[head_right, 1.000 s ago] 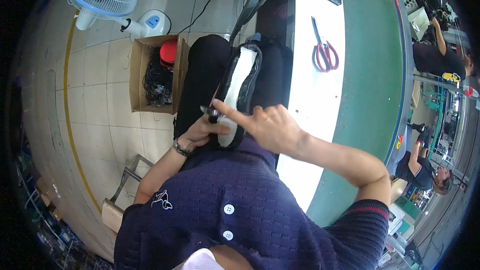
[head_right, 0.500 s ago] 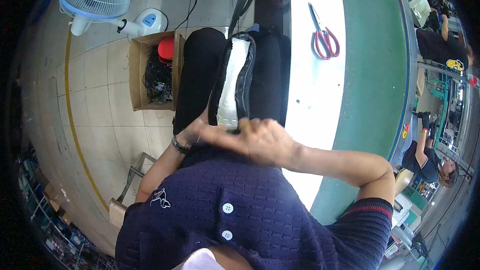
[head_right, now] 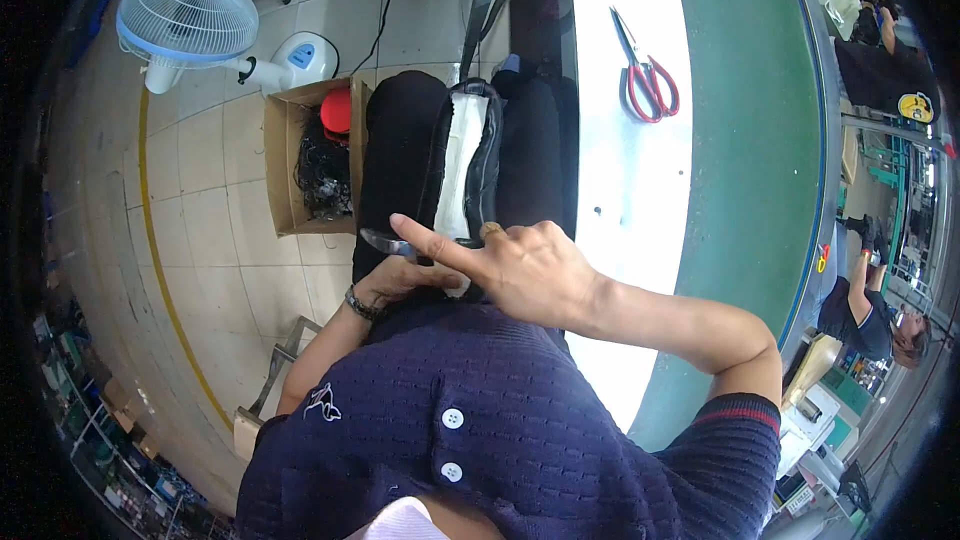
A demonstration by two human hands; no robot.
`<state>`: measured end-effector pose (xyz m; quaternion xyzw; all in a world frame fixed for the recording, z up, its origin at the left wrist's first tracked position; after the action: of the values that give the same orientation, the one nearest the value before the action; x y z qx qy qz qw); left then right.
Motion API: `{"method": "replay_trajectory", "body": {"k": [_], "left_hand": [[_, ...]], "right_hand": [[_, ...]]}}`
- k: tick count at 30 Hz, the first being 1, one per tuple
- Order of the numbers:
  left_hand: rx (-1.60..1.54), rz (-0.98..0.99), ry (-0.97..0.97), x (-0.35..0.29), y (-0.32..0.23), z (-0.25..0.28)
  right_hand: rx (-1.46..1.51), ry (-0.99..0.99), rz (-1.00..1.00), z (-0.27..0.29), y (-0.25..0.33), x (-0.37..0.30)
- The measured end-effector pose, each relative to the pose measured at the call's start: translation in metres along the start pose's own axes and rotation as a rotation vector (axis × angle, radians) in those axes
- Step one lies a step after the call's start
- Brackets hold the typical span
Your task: Finalizing and inspecting black leather boots on a factory production line.
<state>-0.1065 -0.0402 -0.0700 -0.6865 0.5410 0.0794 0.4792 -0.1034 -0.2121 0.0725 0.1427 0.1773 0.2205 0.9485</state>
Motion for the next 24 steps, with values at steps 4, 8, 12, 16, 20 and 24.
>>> {"method": "replay_trajectory", "body": {"k": [4,8,12,16,20,24], "left_hand": [[0.115,-0.096,-0.057,0.003,-0.009,-0.003],[-0.15,-0.019,-0.066,0.015,-0.04,-0.01],[-0.148,0.053,-0.165,0.034,-0.067,-0.02],[-0.188,0.11,-0.211,0.045,-0.068,-0.02],[-0.123,0.083,-0.218,0.047,-0.073,-0.024],[-0.108,-0.02,-0.17,0.041,-0.069,-0.022]], "right_hand": [[0.16,0.075,-0.134,-0.005,-0.023,0.014],[0.149,-0.115,-0.099,0.02,-0.034,0.022],[0.094,-0.468,0.02,0.033,-0.056,0.031],[-0.066,-0.177,-0.09,0.026,-0.073,0.035],[0.053,-0.415,-0.117,0.038,-0.081,0.013],[0.256,-0.716,-0.18,0.05,-0.062,-0.019]]}}
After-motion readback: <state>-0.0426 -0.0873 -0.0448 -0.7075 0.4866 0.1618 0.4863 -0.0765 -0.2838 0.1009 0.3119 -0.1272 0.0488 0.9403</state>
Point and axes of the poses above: each hand's wrist, its own x-axis towards the middle knuckle, its own z-axis out of the back of the hand, y = z × x, the point moved 3 cm from there along x, towards the middle knuckle, and after that the axes turned 15 degrees about -y, right-handed, at the moved point
